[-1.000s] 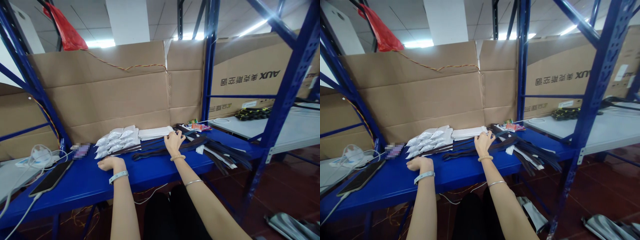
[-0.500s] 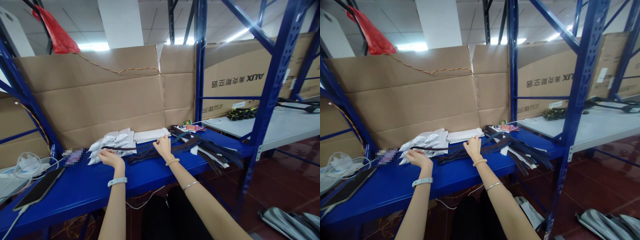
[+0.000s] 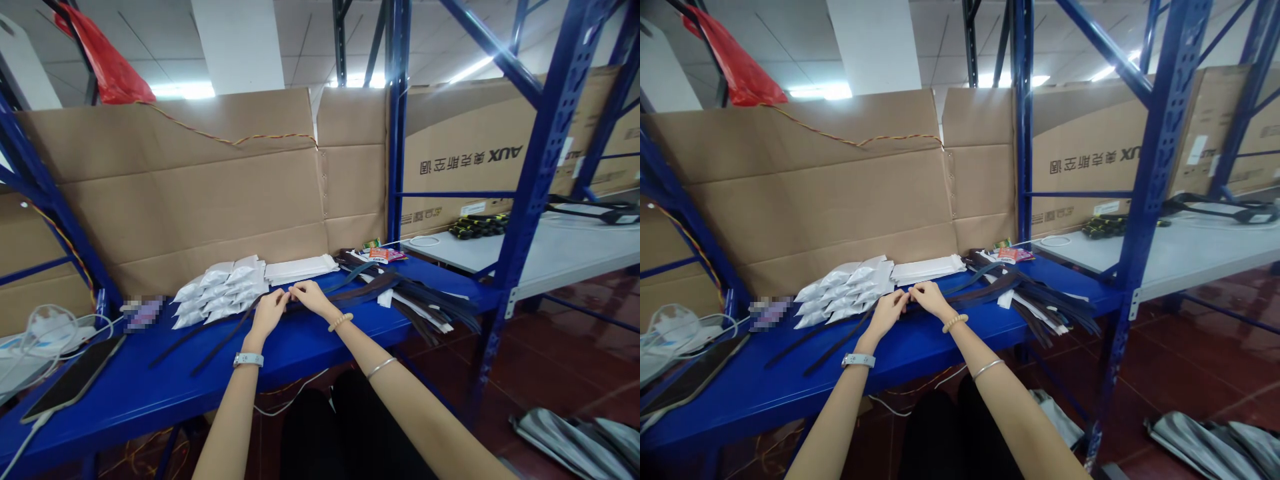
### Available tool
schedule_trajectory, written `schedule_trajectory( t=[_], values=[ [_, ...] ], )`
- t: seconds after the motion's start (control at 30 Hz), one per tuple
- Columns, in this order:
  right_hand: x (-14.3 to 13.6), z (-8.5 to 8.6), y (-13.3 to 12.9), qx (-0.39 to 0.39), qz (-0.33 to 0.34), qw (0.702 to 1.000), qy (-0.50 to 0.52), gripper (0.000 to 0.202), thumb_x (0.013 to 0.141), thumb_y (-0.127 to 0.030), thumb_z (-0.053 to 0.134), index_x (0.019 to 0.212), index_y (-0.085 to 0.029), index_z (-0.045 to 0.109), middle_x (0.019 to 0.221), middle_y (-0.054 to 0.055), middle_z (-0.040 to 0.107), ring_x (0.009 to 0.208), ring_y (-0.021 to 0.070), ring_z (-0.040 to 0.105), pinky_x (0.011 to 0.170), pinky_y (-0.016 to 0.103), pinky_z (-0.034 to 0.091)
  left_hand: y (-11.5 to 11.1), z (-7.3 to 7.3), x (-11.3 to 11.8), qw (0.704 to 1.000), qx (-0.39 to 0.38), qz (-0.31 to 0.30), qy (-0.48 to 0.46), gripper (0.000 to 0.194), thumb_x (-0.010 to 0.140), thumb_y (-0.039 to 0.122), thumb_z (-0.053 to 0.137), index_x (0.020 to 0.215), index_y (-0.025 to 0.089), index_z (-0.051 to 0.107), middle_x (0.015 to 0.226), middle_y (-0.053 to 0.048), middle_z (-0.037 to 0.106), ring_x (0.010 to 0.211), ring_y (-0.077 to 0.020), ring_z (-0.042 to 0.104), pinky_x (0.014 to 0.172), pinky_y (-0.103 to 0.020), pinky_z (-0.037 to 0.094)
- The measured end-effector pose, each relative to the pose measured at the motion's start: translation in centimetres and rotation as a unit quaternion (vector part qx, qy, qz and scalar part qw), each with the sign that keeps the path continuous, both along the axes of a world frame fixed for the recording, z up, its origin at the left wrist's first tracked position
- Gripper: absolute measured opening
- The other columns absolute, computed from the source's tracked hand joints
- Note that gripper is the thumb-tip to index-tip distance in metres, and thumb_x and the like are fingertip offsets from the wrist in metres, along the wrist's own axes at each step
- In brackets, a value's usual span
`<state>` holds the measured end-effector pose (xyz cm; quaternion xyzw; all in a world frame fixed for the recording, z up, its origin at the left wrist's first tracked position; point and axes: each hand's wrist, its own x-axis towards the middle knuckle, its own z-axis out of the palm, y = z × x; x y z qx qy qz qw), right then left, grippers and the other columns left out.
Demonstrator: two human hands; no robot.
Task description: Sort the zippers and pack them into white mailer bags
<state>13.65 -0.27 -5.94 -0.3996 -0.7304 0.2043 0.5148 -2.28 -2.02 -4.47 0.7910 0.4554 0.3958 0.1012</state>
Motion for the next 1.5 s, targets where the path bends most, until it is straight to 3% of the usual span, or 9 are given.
schedule_trajectory(
  t=[0.27, 0.57, 0.83, 1.0, 1.5],
  values=[
    [0.0, -0.4, 1.0, -0.035, 0.045, 0.995, 0.076, 0.040, 0.082, -0.045, 0.046, 0.054, -0.016, 0.050, 0.055, -0.001, 0.051, 0.055, 0.0101, 0.044, 0.056, 0.022, 0.034, 0.6, -0.3, -0.3, 1.000, -0.008, -0.005, 0.029, 0.028, 0.081, 0.044, 0.048, 0.068, 0.020, 0.051, 0.053, 0.004, 0.050, 0.050, -0.0119, 0.045, 0.054, -0.023, 0.030],
    [0.0, -0.7, 0.9, -0.094, 0.099, 0.979, 0.152, 0.033, 0.067, -0.040, 0.066, 0.057, -0.017, 0.045, 0.053, -0.005, 0.044, 0.057, 0.0102, 0.044, 0.057, 0.023, 0.035, -0.5, 0.3, 0.0, 0.999, -0.022, -0.018, 0.026, 0.026, 0.080, 0.043, 0.049, 0.067, 0.021, 0.053, 0.054, 0.003, 0.051, 0.052, -0.0132, 0.045, 0.054, -0.024, 0.032],
    [0.0, -0.1, 0.1, -0.125, 0.187, 0.945, 0.235, 0.029, 0.071, -0.039, 0.065, 0.081, -0.020, 0.046, 0.068, -0.005, 0.050, 0.063, 0.0106, 0.049, 0.066, 0.026, 0.041, -0.7, 0.6, 0.2, 0.999, -0.033, -0.023, -0.006, 0.018, 0.081, 0.034, 0.047, 0.072, 0.020, 0.054, 0.053, 0.004, 0.053, 0.051, -0.0121, 0.046, 0.056, -0.024, 0.033],
    [0.1, 0.3, -0.6, -0.128, 0.234, 0.931, 0.249, 0.027, 0.073, -0.038, 0.065, 0.086, -0.020, 0.049, 0.071, -0.004, 0.051, 0.064, 0.0099, 0.050, 0.067, 0.026, 0.041, -0.6, 0.4, 0.1, 0.998, -0.041, -0.032, -0.024, 0.023, 0.084, 0.037, 0.042, 0.074, 0.020, 0.054, 0.051, 0.003, 0.053, 0.049, -0.0126, 0.047, 0.055, -0.024, 0.034],
    [0.5, 0.6, -0.6, -0.171, 0.227, 0.916, 0.283, 0.034, 0.070, -0.036, 0.068, 0.098, -0.020, 0.056, 0.073, -0.002, 0.053, 0.067, 0.0114, 0.051, 0.065, 0.025, 0.040, -0.2, 0.2, 0.3, 0.994, -0.061, -0.075, -0.053, 0.034, 0.086, 0.048, 0.036, 0.077, 0.019, 0.052, 0.052, 0.004, 0.053, 0.045, -0.0101, 0.044, 0.050, -0.022, 0.034]
  ],
)
